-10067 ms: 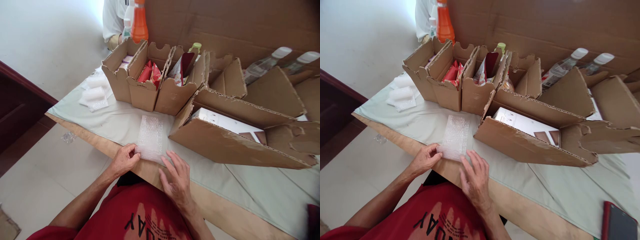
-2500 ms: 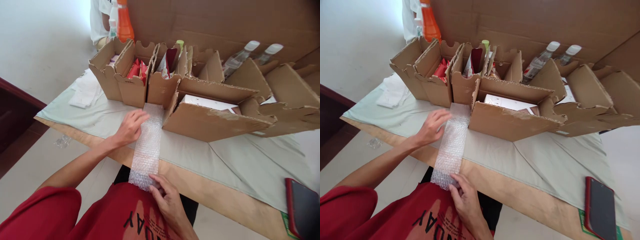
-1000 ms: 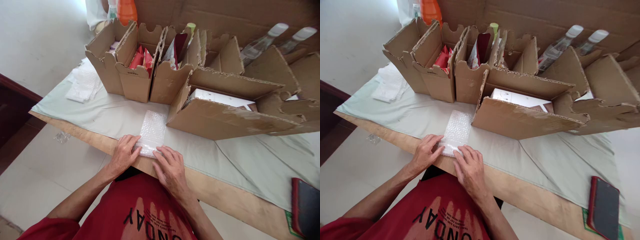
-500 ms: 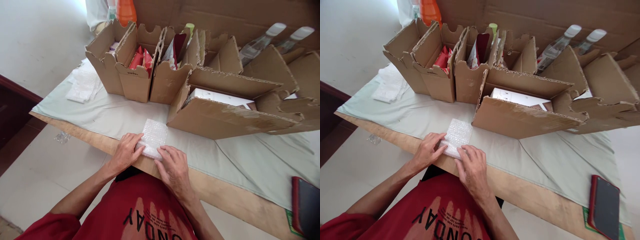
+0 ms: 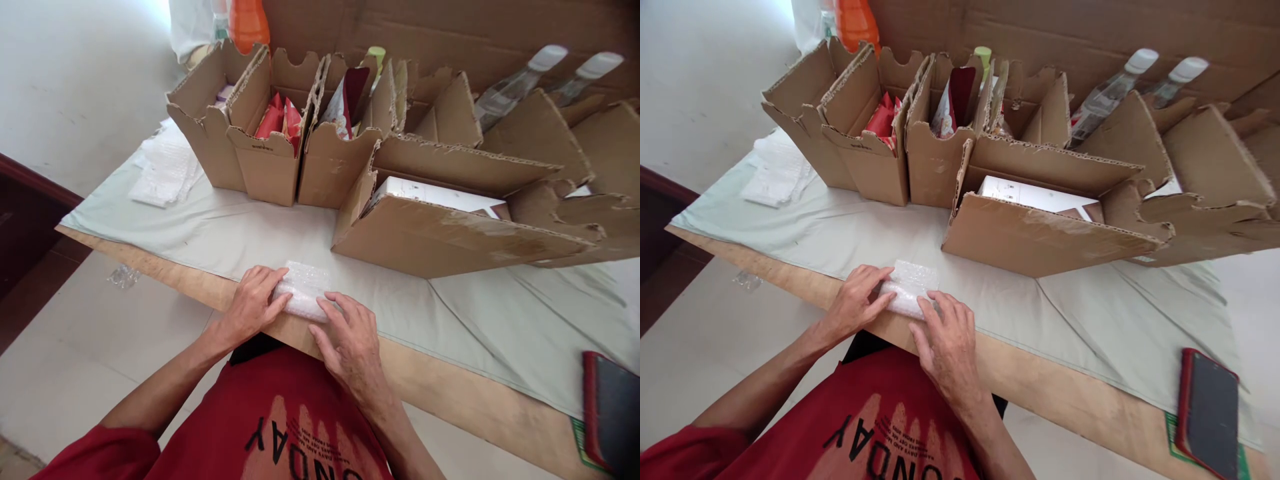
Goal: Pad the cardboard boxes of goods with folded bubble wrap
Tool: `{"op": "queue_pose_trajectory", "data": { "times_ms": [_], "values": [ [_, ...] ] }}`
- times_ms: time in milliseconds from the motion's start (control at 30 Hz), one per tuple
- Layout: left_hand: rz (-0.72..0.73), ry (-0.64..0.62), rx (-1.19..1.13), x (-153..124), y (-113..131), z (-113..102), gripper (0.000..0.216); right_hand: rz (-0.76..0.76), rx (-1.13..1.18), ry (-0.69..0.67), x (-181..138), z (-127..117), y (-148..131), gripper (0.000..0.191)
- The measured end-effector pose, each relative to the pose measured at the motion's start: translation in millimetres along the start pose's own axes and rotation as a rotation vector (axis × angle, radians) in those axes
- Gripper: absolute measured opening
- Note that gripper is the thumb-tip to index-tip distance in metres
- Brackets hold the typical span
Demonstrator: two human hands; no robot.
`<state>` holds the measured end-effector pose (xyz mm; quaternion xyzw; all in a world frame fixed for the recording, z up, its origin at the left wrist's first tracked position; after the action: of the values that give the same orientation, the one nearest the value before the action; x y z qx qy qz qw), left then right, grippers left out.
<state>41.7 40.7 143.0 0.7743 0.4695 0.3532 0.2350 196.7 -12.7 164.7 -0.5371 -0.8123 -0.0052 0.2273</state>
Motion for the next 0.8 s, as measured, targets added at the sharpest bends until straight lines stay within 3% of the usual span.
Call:
{"op": "queue_pose_trajectory", "data": {
  "times_ms": [133,233,300,400,533,600,700,800],
  "values": [
    [-0.106,0.159,-0.072,4.4,-7.8,-13.7,0.03,-0.066,-0.046,-0.049,11.0,19.6,-6.7,0.032],
    [-0.344,0.23,-0.365,-18.3,-17.5,-19.9,0.032,0.107,0.099,0.044,17.4,17.9,13.8,0.023],
    [-0.527,0.19,-0.584,-36.8,-21.6,-6.5,0.037,0.295,0.289,0.054,13.0,18.2,31.4,0.021],
    [-0.659,0.057,-0.805,-48.8,-13.8,25.3,0.043,0.465,0.594,-0.081,-1.4,29.5,35.4,0.021],
    [-0.573,-0.022,-0.763,-33.1,4.3,41.9,0.037,0.459,0.668,-0.143,-17.4,18.1,35.1,0.022],
    [-0.461,-0.1,-0.656,-20.6,19.1,44.1,0.03,0.462,0.649,-0.138,-23.0,4.3,46.1,0.038],
    [-0.253,-0.321,-0.542,-9.4,51.1,57.8,0.026,0.46,0.694,-0.25,-25.8,-8.5,57.7,0.07],
    [-0.114,-0.447,-0.491,-6.6,75.1,72.7,0.017,0.328,0.641,-0.363,-18.5,-21.1,53.8,0.051]
  ]
}}
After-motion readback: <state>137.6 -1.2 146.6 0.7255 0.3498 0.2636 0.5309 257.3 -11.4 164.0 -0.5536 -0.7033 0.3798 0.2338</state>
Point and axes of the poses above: each hand's wrist, its own x-axis towards the middle knuckle, its own z-axis out of the palm, y = z × x, the point moved 10 cm from there along x, towards the middle knuckle, and after that the axes turned 12 degrees about -x, right-handed, at the moved point
